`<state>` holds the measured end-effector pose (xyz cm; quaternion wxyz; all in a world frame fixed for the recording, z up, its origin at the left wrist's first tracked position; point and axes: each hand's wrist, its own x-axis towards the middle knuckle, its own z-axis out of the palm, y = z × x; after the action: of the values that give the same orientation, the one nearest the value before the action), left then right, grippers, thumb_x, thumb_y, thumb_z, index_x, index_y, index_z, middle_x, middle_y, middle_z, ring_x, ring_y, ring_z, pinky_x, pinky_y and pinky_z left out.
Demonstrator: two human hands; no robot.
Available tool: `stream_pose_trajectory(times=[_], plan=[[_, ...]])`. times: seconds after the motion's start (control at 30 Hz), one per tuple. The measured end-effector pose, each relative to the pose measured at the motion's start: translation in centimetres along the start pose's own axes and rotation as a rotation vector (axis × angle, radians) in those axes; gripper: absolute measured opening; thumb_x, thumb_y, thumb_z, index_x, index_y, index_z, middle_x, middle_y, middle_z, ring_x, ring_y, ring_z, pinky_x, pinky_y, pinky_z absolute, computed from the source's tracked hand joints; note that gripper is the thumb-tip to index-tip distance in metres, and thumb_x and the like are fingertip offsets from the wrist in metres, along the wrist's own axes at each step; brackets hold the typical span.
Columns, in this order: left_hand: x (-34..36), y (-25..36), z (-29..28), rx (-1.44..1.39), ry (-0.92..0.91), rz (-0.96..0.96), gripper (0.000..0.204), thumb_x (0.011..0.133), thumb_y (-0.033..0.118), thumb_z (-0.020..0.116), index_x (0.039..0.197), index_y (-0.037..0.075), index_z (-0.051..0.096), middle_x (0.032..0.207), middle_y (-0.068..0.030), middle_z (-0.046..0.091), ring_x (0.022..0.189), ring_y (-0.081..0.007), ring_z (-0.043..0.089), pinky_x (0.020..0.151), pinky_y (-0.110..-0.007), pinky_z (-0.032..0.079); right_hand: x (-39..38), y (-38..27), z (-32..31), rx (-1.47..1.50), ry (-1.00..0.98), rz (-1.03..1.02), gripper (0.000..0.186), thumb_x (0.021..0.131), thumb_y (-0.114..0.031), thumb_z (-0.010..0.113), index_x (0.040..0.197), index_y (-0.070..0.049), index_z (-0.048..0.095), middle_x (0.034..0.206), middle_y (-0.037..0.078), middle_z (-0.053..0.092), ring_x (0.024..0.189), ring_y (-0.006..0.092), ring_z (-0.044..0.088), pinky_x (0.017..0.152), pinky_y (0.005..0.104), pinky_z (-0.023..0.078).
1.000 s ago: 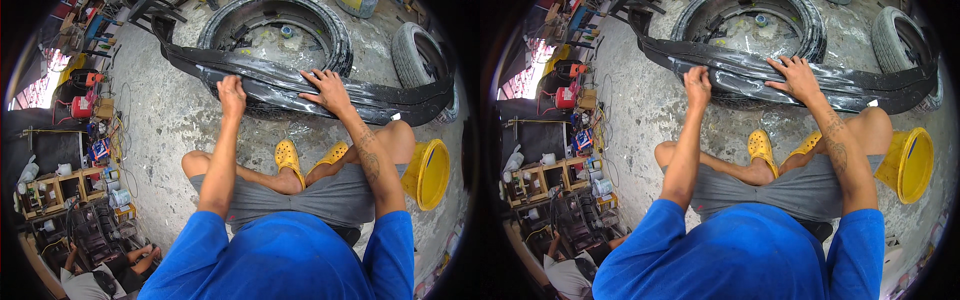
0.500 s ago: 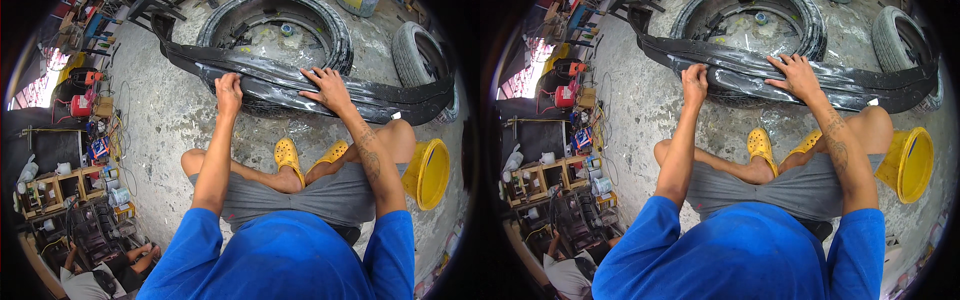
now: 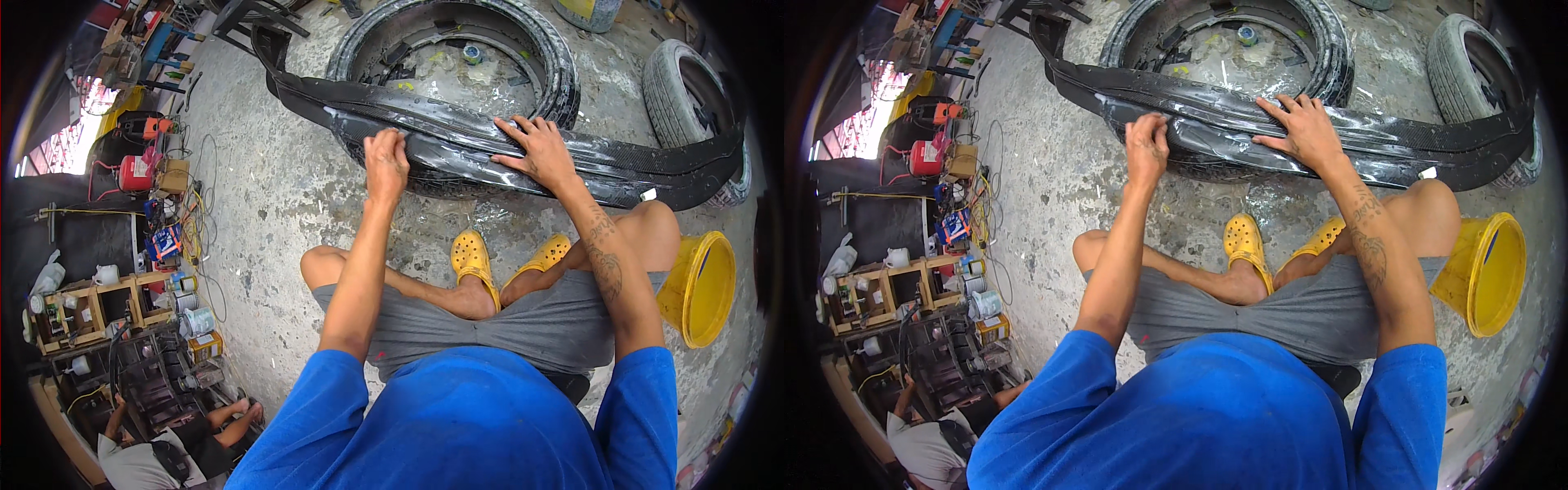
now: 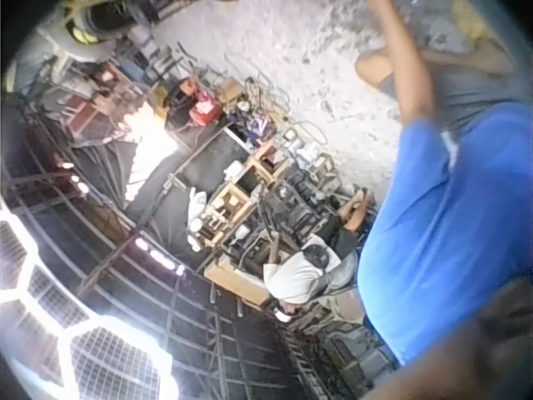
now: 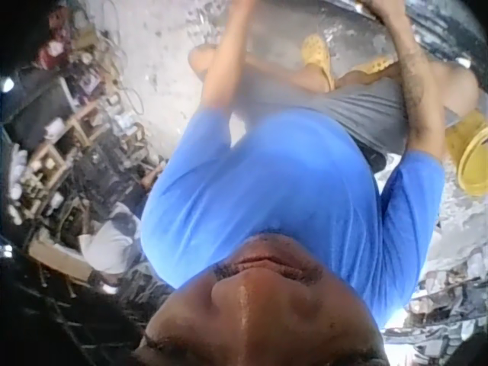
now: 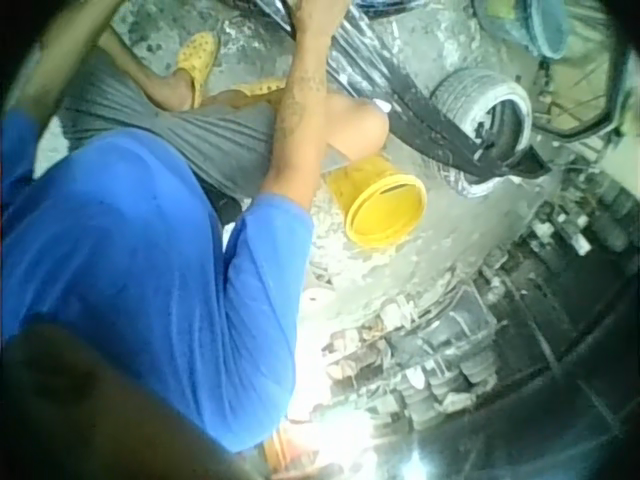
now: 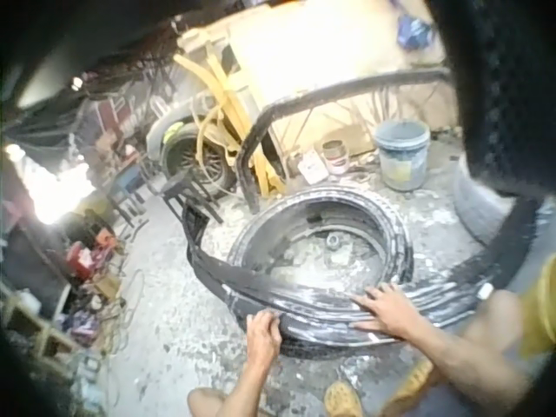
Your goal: Sanding and preparing a carbon fiber car bumper lip for repair in a workshop.
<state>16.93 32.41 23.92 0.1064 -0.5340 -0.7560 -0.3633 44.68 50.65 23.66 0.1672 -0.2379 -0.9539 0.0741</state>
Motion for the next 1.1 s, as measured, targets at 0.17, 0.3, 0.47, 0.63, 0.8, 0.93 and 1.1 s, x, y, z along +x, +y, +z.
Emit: stream_pose_trajectory(times=[0.17,0.3,0.47,0.63,0.8,0.93,1.1], plan=[[0.0,0.4,0.1,0.064,-0.052,0.006,0.01,0.091,-0.006,0.064,0.097,-0.001,0.071,0.102,-0.0164,0.072,0.094,-0.04,0.06,0.087,-0.046,0.047,0.1,0.0,-0.1,0.004,-0.006,0.008,0.077,0.092,-0.068,0.069,0.157,-0.027,0.058,0.141,0.015,0.066,0.118,0.035,0.061,0.105,0.0437,0.047],[-0.1,0.0,0.2,0.033,0.018,-0.02,0.01,0.091,-0.005,0.065,0.098,-0.001,0.07,0.104,-0.017,0.071,0.093,-0.0394,0.06,0.086,-0.046,0.048,0.3,0.0,-0.2,-0.022,-0.012,0.003,0.078,0.093,-0.068,0.069,0.158,-0.027,0.057,0.142,0.014,0.066,0.118,0.0345,0.061,0.105,0.043,0.046],[-0.2,-0.4,0.6,0.046,-0.077,-0.036,0.01,0.09,-0.004,0.066,0.098,0.001,0.071,0.106,-0.0163,0.073,0.094,-0.0383,0.066,0.089,-0.046,0.048,0.2,0.0,-0.2,-0.011,-0.012,0.011,0.077,0.093,-0.068,0.069,0.158,-0.028,0.057,0.142,0.014,0.066,0.119,0.0344,0.061,0.104,0.0433,0.047],[-0.4,-0.7,0.6,0.038,0.071,-0.023,0.013,0.09,-0.002,0.069,0.101,0.001,0.073,0.104,-0.0158,0.074,0.095,-0.0386,0.066,0.089,-0.045,0.049,0.2,0.0,0.0,-0.013,-0.042,0.028,0.077,0.093,-0.069,0.068,0.158,-0.028,0.056,0.143,0.015,0.066,0.12,0.0344,0.061,0.105,0.0446,0.047],[-0.4,-0.9,0.3,0.008,-0.067,-0.032,0.013,0.092,-0.004,0.066,0.102,0.0,0.073,0.108,-0.0162,0.073,0.096,-0.0392,0.062,0.087,-0.046,0.049,0.1,0.1,0.0,0.008,-0.056,0.026,0.077,0.095,-0.069,0.066,0.158,-0.028,0.056,0.146,0.016,0.065,0.123,0.0362,0.06,0.109,0.0454,0.045],[-0.3,-0.9,0.2,0.03,-0.006,-0.023,0.013,0.091,-0.004,0.067,0.102,0.0,0.073,0.106,-0.0157,0.074,0.097,-0.0381,0.064,0.089,-0.045,0.049,0.1,0.1,-0.1,0.006,-0.067,0.034,0.077,0.095,-0.071,0.065,0.158,-0.027,0.056,0.147,0.015,0.064,0.125,0.037,0.06,0.11,0.0457,0.045],[-0.4,-0.8,0.4,-0.025,0.021,-0.008,0.015,0.09,-0.005,0.067,0.101,0.001,0.073,0.106,-0.0156,0.075,0.096,-0.0373,0.067,0.091,-0.045,0.047,0.0,0.0,0.1,-0.023,-0.037,0.031,0.077,0.095,-0.071,0.064,0.158,-0.028,0.055,0.145,0.014,0.065,0.124,0.0356,0.061,0.111,0.0471,0.046]])
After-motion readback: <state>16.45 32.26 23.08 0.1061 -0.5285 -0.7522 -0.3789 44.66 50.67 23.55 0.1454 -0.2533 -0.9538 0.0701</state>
